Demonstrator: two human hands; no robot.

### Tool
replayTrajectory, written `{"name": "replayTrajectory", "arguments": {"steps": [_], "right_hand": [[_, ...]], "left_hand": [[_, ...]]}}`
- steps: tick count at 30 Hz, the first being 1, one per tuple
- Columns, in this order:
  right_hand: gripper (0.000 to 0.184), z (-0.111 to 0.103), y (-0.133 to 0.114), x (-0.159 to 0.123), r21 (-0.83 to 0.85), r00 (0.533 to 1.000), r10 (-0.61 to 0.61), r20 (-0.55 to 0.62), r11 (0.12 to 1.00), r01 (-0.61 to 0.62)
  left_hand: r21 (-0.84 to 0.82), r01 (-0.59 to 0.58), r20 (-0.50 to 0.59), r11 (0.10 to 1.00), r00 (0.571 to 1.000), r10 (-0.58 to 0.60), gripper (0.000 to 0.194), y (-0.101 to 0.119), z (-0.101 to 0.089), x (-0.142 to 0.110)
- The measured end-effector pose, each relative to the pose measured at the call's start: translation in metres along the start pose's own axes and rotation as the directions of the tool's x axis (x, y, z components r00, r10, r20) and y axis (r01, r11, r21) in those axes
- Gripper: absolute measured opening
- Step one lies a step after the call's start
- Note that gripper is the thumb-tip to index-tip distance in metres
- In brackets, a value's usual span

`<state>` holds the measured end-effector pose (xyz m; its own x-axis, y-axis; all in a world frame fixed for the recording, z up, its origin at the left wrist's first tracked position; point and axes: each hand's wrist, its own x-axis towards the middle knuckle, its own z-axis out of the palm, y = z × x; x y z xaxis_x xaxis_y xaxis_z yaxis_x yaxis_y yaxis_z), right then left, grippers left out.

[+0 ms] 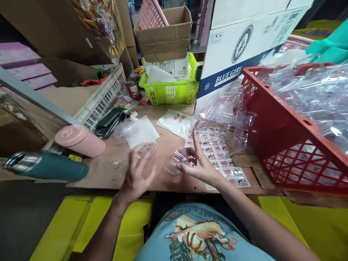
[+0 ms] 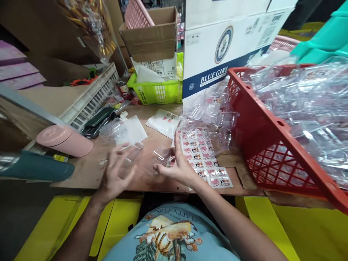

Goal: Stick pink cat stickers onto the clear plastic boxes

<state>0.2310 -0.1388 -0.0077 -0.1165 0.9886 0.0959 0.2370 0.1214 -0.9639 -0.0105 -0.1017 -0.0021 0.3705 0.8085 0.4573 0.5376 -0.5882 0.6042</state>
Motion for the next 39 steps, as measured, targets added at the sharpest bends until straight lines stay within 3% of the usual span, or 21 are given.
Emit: {"name": "replayTrajectory", "arguments": {"steps": [2,4,6,8,9,11,13,16,22,29,39], "right_hand": [[0.117,-0.006,-0.008,0.004,0.033,0.996,0.017,0.093,0.999,-0.020],[0.114,-0.016,-0.017,0.006,-0.019,0.994,-0.005,0.109,1.000,0.007],[0.107,-0.030,-0.024,0.002,-0.089,0.999,-0.040,-0.007,0.995,0.039],[0.093,-0.046,-0.031,-0.012,-0.024,0.991,-0.033,-0.127,0.999,0.030],[0.085,-0.054,-0.034,-0.021,0.072,0.992,-0.004,-0.130,0.997,0.014],[0.072,-0.065,-0.038,-0.042,0.323,0.997,0.079,0.003,0.943,-0.076],[0.072,-0.068,-0.038,-0.063,0.517,0.972,0.125,0.197,0.829,-0.212],[0.074,-0.061,-0.030,-0.083,0.633,0.929,0.145,0.342,0.694,-0.341],[0.072,-0.057,-0.011,-0.095,0.707,0.912,0.174,0.371,0.584,-0.399],[0.066,-0.065,-0.005,-0.096,0.712,0.906,0.186,0.380,0.566,-0.415],[0.061,-0.066,-0.004,-0.092,0.691,0.893,0.218,0.393,0.572,-0.443]], "left_hand": [[-0.260,-0.025,0.300,0.965,0.948,0.105,0.044,0.017,0.009,0.002],[-0.491,0.153,0.389,0.858,0.920,0.059,0.024,0.030,0.026,0.005],[-0.679,0.390,0.392,0.622,0.909,-0.142,0.015,0.038,0.043,0.008],[-0.800,0.525,0.443,0.290,0.843,-0.305,0.019,0.043,0.057,0.010],[-0.824,0.547,0.482,0.145,0.813,-0.328,0.020,0.045,0.063,0.011],[-0.834,0.551,0.533,-0.031,0.790,-0.302,0.022,0.050,0.071,0.013],[-0.831,0.547,0.553,-0.101,0.791,-0.261,0.024,0.056,0.078,0.013],[-0.817,0.563,0.575,-0.128,0.777,-0.257,0.027,0.065,0.086,0.013],[-0.790,0.605,0.606,-0.096,0.747,-0.273,0.021,0.076,0.098,0.015],[-0.763,0.641,0.629,-0.077,0.711,-0.313,0.024,0.081,0.102,0.014],[-0.774,0.633,0.608,0.006,0.746,-0.273,0.021,0.082,0.101,0.012]]}}
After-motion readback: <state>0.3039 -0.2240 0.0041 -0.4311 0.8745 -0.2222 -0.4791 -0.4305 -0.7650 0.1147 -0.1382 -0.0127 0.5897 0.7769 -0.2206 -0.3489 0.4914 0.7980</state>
